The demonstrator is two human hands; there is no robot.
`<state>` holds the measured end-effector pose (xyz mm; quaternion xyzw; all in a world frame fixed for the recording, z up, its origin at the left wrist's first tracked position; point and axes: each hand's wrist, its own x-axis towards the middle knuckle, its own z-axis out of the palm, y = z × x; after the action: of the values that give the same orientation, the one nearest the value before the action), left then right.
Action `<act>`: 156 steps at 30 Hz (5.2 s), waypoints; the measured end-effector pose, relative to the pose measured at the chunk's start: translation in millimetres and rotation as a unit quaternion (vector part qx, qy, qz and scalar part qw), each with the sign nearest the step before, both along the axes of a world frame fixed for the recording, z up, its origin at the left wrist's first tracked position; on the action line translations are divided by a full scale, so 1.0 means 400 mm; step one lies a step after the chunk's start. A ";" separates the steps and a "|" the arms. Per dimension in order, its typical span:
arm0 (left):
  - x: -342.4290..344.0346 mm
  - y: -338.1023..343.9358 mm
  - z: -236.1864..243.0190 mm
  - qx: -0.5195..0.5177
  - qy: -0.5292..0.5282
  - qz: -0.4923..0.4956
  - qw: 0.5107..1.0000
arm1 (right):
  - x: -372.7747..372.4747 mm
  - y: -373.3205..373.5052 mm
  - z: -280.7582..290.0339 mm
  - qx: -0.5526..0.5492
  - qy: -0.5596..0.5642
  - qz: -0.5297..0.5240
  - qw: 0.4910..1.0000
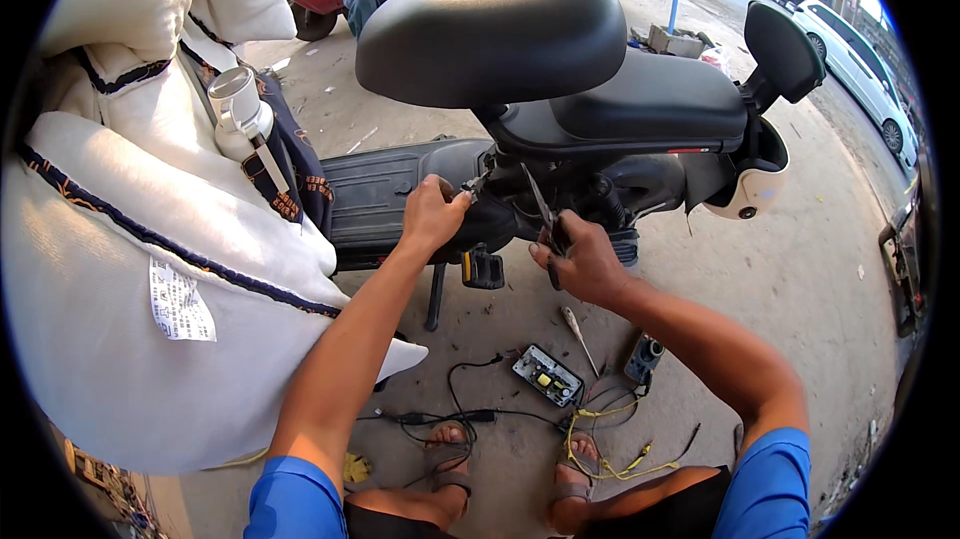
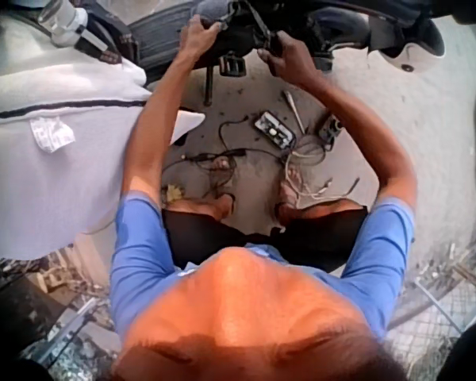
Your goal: The person sits on the ground and repairs a scooter's electrical system. They use a multimeter to test a circuit board, strip wires with shears, and connect components near the scooter's seat.
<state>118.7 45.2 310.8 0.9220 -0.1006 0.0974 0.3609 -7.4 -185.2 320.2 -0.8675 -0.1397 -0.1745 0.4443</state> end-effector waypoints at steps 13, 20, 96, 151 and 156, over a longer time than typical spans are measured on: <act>0.141 -0.091 -0.102 0.045 -0.063 -0.030 0.997 | 0.051 0.079 -0.231 0.101 0.129 -0.057 0.985; 0.177 -0.084 -0.070 -0.177 0.107 -0.058 0.977 | 0.079 0.114 -0.258 0.101 0.185 -0.042 0.977; 0.210 -0.114 -0.047 -0.102 0.109 -0.149 0.977 | -0.042 -0.059 -0.340 0.198 0.317 -0.043 0.927; 0.100 -0.082 -0.081 -0.333 0.116 -0.083 0.932 | 0.060 0.056 -0.280 0.247 0.319 0.023 0.915; 0.099 -0.064 -0.099 -0.304 0.079 -0.103 0.944 | 0.066 0.066 -0.273 0.248 0.340 0.024 0.907</act>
<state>158.5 19.7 271.2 0.7577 -0.1313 0.0125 0.6391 19.2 -158.9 211.0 -0.7327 0.0468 0.1126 0.6695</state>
